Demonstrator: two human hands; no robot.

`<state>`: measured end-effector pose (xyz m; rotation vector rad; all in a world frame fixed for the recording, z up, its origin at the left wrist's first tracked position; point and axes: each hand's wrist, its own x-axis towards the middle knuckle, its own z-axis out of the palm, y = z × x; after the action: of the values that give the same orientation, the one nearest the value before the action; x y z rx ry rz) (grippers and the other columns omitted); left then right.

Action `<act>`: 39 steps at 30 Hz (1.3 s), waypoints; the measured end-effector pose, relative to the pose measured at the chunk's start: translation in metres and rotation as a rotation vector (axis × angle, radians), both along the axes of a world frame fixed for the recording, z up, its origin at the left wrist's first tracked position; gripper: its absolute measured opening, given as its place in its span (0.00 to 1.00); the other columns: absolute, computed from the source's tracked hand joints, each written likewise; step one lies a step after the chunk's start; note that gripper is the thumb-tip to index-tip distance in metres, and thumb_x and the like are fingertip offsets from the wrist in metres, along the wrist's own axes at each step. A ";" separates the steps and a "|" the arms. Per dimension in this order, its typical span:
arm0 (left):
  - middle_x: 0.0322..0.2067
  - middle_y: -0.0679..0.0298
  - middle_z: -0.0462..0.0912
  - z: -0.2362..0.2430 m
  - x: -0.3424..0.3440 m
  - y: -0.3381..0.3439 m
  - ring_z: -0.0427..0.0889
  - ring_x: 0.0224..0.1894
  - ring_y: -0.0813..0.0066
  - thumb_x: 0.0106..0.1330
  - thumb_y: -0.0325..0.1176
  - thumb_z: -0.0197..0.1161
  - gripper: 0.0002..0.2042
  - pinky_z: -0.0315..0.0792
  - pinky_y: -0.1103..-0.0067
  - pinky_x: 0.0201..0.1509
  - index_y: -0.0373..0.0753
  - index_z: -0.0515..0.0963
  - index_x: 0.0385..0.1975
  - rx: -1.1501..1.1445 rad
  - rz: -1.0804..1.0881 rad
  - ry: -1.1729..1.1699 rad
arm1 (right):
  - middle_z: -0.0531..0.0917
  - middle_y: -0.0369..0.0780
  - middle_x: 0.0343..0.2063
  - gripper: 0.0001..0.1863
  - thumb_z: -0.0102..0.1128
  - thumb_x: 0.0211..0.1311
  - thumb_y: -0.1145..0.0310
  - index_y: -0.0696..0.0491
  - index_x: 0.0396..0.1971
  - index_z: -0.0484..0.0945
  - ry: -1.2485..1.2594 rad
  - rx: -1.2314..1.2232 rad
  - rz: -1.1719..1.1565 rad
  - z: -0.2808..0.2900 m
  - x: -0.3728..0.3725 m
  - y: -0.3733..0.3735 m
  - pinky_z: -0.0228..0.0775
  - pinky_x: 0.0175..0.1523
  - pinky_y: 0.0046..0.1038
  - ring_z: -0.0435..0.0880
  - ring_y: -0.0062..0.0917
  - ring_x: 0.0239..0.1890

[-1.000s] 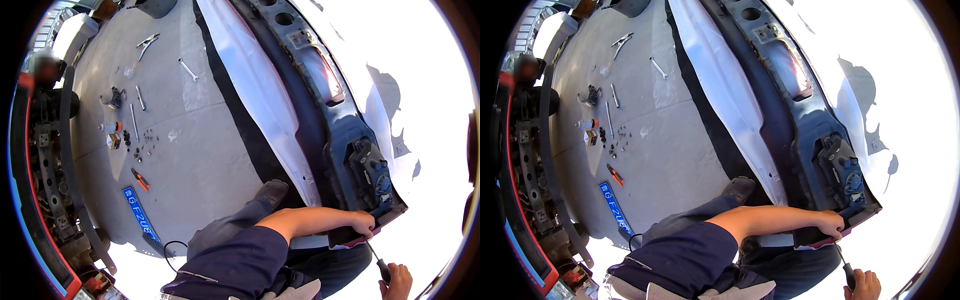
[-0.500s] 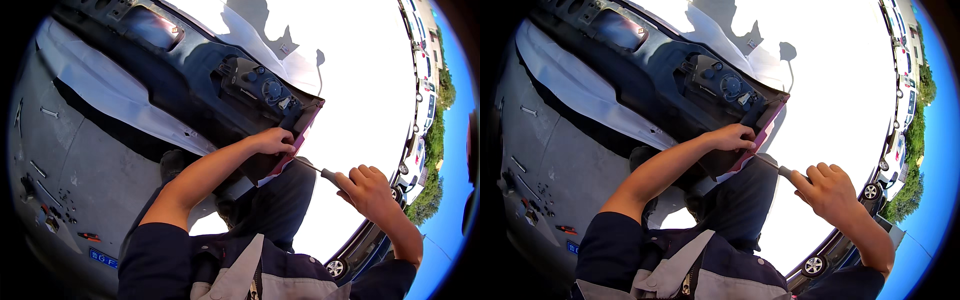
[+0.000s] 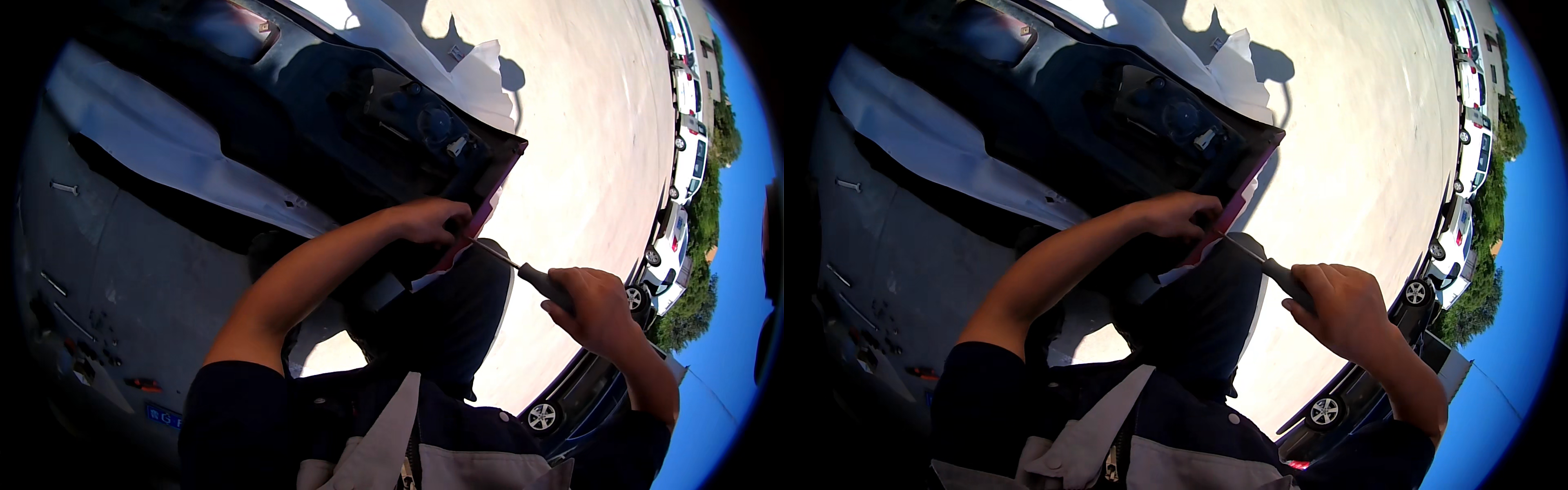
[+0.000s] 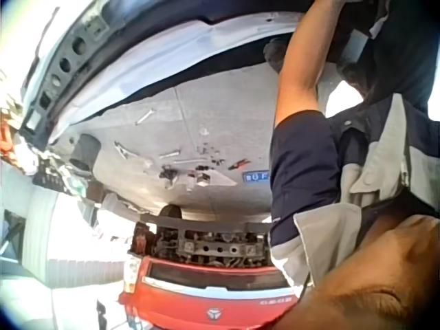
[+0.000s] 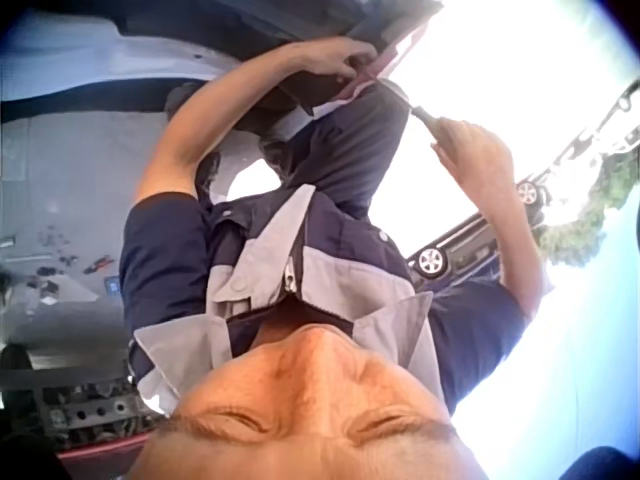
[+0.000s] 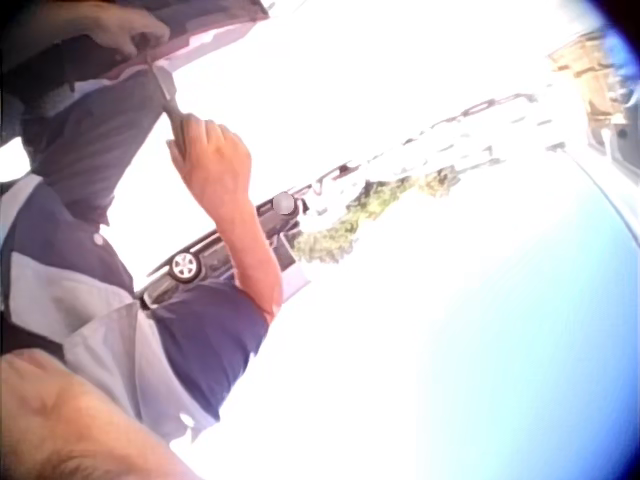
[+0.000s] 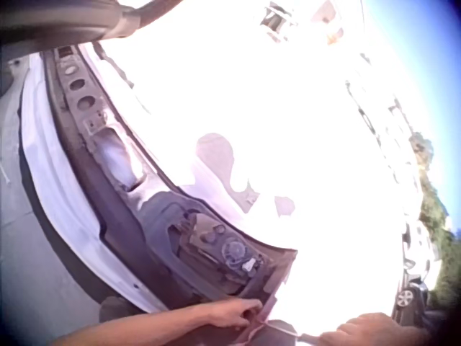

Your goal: The person uses a screwdriver and a wrench to work on the housing and internal parts of a vehicle component placed on a surface.

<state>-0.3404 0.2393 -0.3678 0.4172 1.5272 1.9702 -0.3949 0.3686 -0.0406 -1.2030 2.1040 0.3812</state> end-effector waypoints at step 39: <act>0.47 0.56 0.81 -0.007 0.016 0.001 0.84 0.47 0.56 0.61 0.27 0.68 0.17 0.78 0.68 0.51 0.36 0.77 0.50 -0.133 0.251 0.373 | 0.82 0.42 0.24 0.24 0.66 0.63 0.65 0.62 0.54 0.72 -0.202 0.080 -0.427 -0.007 0.009 -0.018 0.71 0.28 0.27 0.84 0.28 0.25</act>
<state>-0.3245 0.2402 -0.3749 0.5862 2.0166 2.0428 -0.3860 0.3503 -0.0478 -0.6876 2.0760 0.1396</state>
